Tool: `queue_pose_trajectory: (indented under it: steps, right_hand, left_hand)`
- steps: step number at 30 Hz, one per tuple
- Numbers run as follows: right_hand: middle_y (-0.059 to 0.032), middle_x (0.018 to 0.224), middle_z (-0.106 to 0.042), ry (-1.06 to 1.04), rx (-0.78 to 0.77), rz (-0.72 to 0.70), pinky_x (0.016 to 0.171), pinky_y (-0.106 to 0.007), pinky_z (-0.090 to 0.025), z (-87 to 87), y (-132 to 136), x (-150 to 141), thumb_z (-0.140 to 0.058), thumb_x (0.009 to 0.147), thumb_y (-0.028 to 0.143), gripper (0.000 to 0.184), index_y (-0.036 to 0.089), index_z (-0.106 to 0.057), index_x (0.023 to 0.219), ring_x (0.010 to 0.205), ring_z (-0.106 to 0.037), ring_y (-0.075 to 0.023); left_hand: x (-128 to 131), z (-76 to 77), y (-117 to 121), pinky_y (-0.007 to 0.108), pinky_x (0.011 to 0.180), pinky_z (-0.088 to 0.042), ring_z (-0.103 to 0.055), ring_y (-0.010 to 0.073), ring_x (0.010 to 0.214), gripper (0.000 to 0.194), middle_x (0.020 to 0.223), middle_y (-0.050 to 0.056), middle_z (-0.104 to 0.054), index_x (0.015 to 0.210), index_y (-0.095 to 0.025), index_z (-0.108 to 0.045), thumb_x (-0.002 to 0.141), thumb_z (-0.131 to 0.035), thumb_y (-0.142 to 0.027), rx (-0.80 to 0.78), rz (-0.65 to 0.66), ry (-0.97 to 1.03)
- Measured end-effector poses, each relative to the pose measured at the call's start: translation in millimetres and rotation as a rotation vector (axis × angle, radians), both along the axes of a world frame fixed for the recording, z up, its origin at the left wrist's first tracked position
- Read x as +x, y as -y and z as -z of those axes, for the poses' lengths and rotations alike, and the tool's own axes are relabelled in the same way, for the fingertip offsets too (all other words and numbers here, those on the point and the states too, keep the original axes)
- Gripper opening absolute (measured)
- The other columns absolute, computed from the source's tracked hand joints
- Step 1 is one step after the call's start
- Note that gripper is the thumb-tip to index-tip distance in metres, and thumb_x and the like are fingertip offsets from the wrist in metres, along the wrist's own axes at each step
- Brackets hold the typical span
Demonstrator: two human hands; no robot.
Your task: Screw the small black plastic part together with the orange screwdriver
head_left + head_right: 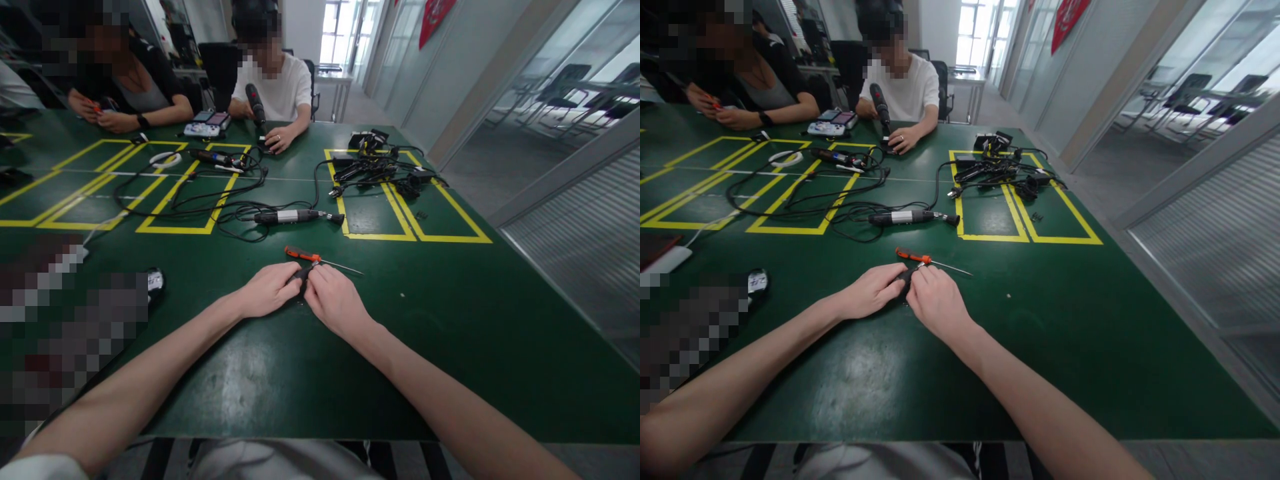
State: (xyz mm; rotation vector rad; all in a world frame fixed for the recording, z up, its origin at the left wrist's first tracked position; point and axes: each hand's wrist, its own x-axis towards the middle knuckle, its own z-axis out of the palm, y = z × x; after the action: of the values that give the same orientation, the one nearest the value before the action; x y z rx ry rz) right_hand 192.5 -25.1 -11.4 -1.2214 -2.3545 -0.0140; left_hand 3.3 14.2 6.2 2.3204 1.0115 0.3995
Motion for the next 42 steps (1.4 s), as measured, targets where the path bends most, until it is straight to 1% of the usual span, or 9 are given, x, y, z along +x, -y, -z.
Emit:
queue_pose_trajectory:
  steps: [5,9,17,22,25,29,32,36,42]
  right_hand:
    - [-0.0097,0.083,-0.067,-0.051,-0.032,-0.026,0.075,-0.035,-0.047,-2.8,-3.0,2.5,-0.050,0.095,0.010,0.021,0.021,-0.060,0.080,0.080,-0.060,-0.0243]
    - [-0.0084,0.081,-0.068,-0.060,-0.063,-0.076,0.078,-0.035,-0.048,-6.6,-6.7,8.3,-0.054,0.092,0.011,0.021,0.021,-0.060,0.076,0.081,-0.060,-0.0235]
    - [-0.0040,0.075,-0.063,-0.228,-0.154,-0.014,0.067,-0.031,-0.044,-9.9,-10.9,21.3,-0.055,0.088,0.010,0.019,0.022,-0.056,0.074,0.072,-0.059,-0.0205]
    - [-0.0066,0.089,-0.067,-0.381,-0.156,-0.008,0.072,-0.033,-0.049,-11.5,-12.6,26.3,-0.055,0.092,0.016,0.010,0.020,-0.064,0.096,0.077,-0.061,-0.0210]
    - [-0.0090,0.103,-0.069,-0.435,-0.179,-0.130,0.076,-0.034,-0.053,-9.7,-12.3,24.6,-0.060,0.096,0.022,0.020,0.020,-0.064,0.115,0.083,-0.064,-0.0213]
    - [-0.0120,0.114,-0.068,-0.516,-0.186,-0.199,0.080,-0.037,-0.056,-5.4,-12.2,18.2,-0.065,0.097,0.028,0.026,0.021,-0.063,0.122,0.094,-0.065,-0.0234]
    - [-0.0124,0.112,-0.069,-0.556,-0.143,-0.196,0.079,-0.038,-0.057,-3.2,-13.9,14.1,-0.069,0.096,0.030,0.028,0.020,-0.064,0.121,0.094,-0.065,-0.0243]
    - [-0.0090,0.103,-0.070,-0.611,-0.088,-0.187,0.076,-0.038,-0.057,-3.2,-15.5,10.1,-0.069,0.095,0.025,0.017,0.021,-0.066,0.112,0.088,-0.065,-0.0226]
    - [-0.0048,0.093,-0.069,-0.733,0.001,-0.104,0.070,-0.034,-0.055,-12.8,-11.2,12.5,-0.069,0.090,0.020,0.011,0.023,-0.066,0.100,0.079,-0.063,-0.0194]
  left_hand:
    - [0.2,0.1,0.5,0.030,0.069,-0.042,-0.052,0.0184,0.072,0.022,0.078,0.001,-0.057,0.080,-0.022,-0.045,0.096,-0.038,-0.035,-0.030,-0.031,0.048]
    - [-2.0,-1.4,-0.1,0.029,0.067,-0.041,-0.053,0.0180,0.073,0.018,0.079,0.001,-0.059,0.082,-0.020,-0.052,0.091,-0.044,-0.034,-0.064,-0.031,0.085]
    - [-9.1,-3.5,-1.9,0.027,0.066,-0.038,-0.052,0.0161,0.071,0.014,0.078,0.000,-0.059,0.085,-0.018,-0.060,0.083,-0.054,-0.031,-0.006,-0.058,0.071]
    - [-9.8,-4.6,-2.3,0.026,0.065,-0.038,-0.050,0.0148,0.071,0.018,0.082,0.000,-0.058,0.088,-0.017,-0.060,0.086,-0.057,-0.034,0.000,-0.106,0.155]
    - [-10.6,-4.5,-1.6,0.026,0.067,-0.043,-0.053,0.0149,0.074,0.026,0.092,0.002,-0.063,0.103,-0.016,-0.064,0.090,-0.060,-0.039,0.025,-0.104,0.219]
    - [-11.4,-1.8,-1.7,0.028,0.075,-0.048,-0.059,0.0171,0.082,0.033,0.101,0.005,-0.070,0.114,-0.016,-0.066,0.091,-0.066,-0.040,0.086,-0.119,0.269]
    - [-11.2,0.4,-2.3,0.030,0.078,-0.051,-0.063,0.0180,0.085,0.034,0.104,0.006,-0.073,0.116,-0.016,-0.067,0.090,-0.069,-0.039,0.116,-0.103,0.300]
    - [-10.6,1.6,-1.8,0.030,0.079,-0.054,-0.066,0.0182,0.086,0.036,0.107,0.007,-0.075,0.117,-0.017,-0.068,0.091,-0.069,-0.041,0.125,-0.090,0.300]
    - [-11.2,5.4,-3.1,0.030,0.081,-0.054,-0.068,0.0193,0.090,0.047,0.108,0.006,-0.076,0.126,-0.019,-0.067,0.084,-0.077,-0.037,0.107,-0.047,0.254]
